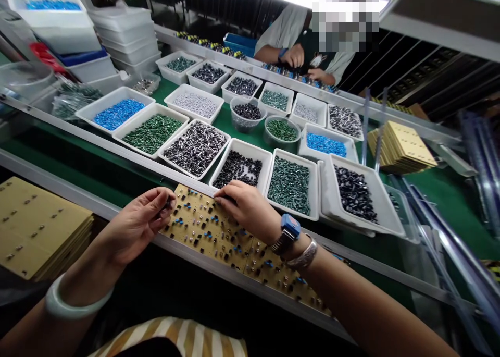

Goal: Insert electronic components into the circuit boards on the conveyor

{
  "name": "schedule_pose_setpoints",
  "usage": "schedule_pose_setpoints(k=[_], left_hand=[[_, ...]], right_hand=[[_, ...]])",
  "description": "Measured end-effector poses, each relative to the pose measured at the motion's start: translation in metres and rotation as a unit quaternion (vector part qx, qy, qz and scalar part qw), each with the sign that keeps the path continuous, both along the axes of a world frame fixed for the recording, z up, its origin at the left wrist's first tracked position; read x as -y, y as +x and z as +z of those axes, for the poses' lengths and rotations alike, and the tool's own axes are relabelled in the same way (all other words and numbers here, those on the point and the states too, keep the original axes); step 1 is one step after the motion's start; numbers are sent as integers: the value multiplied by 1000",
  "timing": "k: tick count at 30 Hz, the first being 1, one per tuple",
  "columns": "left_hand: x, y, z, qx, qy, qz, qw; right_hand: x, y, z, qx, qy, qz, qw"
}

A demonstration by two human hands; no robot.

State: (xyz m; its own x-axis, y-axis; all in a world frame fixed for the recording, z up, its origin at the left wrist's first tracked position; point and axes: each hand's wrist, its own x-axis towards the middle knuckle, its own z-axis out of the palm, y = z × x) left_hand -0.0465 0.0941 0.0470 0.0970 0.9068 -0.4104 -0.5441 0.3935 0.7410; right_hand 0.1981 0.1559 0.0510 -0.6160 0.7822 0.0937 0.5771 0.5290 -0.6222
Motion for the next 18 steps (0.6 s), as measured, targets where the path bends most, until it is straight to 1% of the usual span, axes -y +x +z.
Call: schedule_pose_setpoints(k=[5,10,15,18], left_hand=[[0,-2,0,-6,-9,0,1000],[0,-5,0,-12,-3,14,1000],[1,-8,-1,-26,-21,10,999],[1,-9,-1,-43,-19,3,999]], right_hand=[[3,-3,-1,-3,20,-11,1000],[4,-3,-1,6,26,-9,1000],[2,-4,3,36,21,2,999],[0,-5,6,59,13,5,998]])
